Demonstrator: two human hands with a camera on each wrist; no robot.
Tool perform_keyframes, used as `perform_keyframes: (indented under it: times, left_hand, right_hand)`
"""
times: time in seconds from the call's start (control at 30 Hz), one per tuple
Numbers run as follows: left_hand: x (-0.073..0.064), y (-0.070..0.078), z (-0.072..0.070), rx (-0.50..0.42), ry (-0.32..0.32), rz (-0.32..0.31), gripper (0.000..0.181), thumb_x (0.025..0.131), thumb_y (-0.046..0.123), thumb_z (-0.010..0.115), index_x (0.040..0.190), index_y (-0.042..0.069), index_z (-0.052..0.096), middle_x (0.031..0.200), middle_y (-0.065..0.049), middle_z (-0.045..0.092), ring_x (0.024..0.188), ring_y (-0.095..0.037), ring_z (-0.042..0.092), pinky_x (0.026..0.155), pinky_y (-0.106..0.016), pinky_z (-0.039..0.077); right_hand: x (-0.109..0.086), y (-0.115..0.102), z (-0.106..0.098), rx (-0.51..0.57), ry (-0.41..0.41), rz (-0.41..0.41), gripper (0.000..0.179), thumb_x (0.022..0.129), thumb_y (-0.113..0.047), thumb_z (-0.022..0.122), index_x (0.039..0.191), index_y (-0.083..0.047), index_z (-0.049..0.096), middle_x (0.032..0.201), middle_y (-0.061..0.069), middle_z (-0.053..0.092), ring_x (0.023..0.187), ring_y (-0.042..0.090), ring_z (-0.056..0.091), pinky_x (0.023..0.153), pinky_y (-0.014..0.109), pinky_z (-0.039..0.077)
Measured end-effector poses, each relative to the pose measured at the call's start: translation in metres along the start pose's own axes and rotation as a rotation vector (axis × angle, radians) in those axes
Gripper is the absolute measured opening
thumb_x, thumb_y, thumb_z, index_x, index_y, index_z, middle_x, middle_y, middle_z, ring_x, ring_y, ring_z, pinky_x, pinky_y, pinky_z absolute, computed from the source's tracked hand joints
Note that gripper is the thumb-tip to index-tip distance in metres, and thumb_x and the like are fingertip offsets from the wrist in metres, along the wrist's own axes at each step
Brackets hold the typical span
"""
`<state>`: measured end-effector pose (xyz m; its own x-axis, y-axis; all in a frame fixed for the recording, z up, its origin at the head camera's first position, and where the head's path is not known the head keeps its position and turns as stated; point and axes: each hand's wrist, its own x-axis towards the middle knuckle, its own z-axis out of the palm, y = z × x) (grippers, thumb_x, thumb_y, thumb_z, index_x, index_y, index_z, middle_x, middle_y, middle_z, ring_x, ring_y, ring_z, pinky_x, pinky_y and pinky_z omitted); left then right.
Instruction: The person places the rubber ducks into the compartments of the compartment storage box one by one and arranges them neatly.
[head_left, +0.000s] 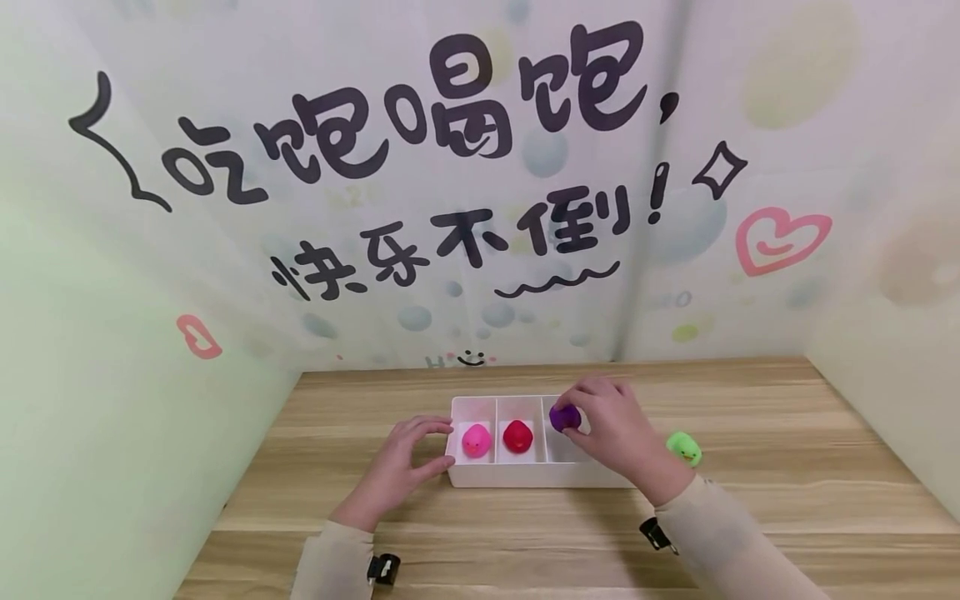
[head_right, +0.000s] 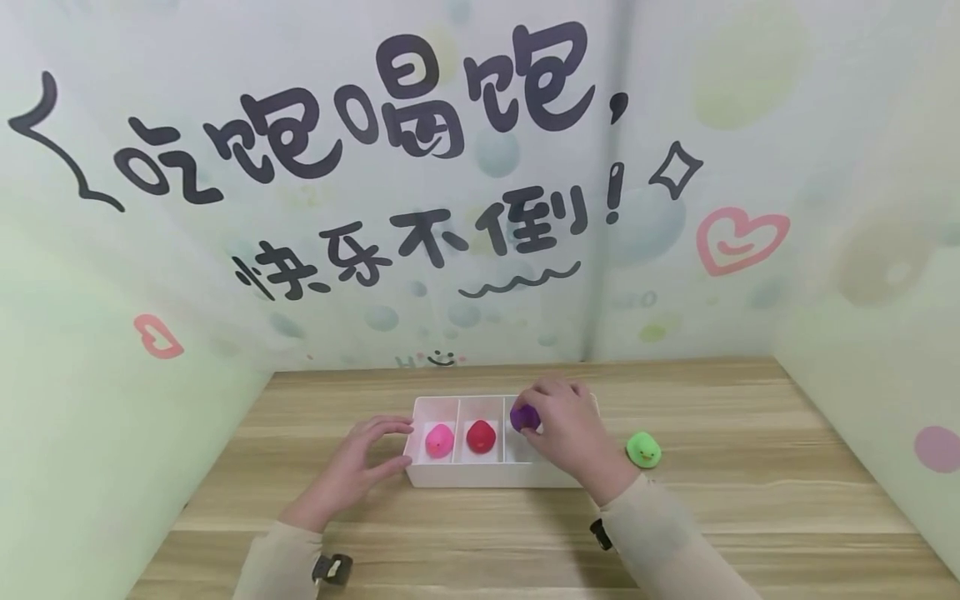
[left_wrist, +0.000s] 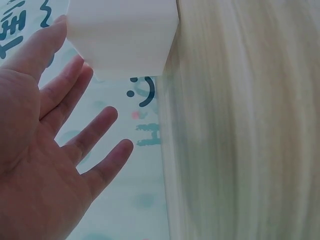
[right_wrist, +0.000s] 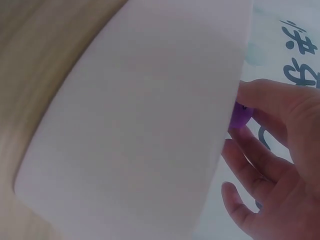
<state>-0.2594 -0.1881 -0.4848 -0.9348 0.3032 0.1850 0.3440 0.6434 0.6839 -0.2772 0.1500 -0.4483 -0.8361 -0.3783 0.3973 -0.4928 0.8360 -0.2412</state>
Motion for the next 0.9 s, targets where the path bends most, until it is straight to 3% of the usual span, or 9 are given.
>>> perform_keyframes:
  times: [0.23, 0.57, 0.9]
  left_hand:
    - [0.001, -0.002, 0.000, -0.001, 0.006, 0.002, 0.041, 0.090, 0.021, 0.081, 0.128, 0.015, 0.068, 0.146, 0.001, 0.060, 0.139, -0.030, 0.048, 0.119, -0.058, 0.039]
    - [0.000, 0.000, 0.001, -0.009, 0.002, 0.003, 0.040, 0.091, 0.023, 0.081, 0.128, 0.016, 0.068, 0.144, 0.007, 0.061, 0.139, -0.029, 0.049, 0.118, -0.057, 0.040]
    - [0.001, -0.002, 0.002, -0.002, 0.004, -0.006, 0.040, 0.091, 0.022, 0.081, 0.128, 0.017, 0.068, 0.144, 0.007, 0.061, 0.139, -0.029, 0.048, 0.119, -0.057, 0.039]
  right_hand:
    - [0.001, -0.005, 0.007, -0.001, -0.030, -0.024, 0.029, 0.076, -0.014, 0.091, 0.101, -0.019, 0.077, 0.104, 0.000, 0.071, 0.108, 0.025, 0.065, 0.099, 0.059, 0.049]
    - [-0.001, 0.001, 0.017, -0.002, -0.088, -0.018, 0.028, 0.076, -0.018, 0.092, 0.098, -0.021, 0.076, 0.102, -0.002, 0.071, 0.104, 0.023, 0.064, 0.096, 0.053, 0.048]
    - [0.002, 0.003, 0.018, 0.004, -0.155, -0.006, 0.026, 0.075, -0.015, 0.092, 0.093, -0.021, 0.074, 0.098, -0.002, 0.071, 0.099, 0.022, 0.066, 0.099, 0.060, 0.043]
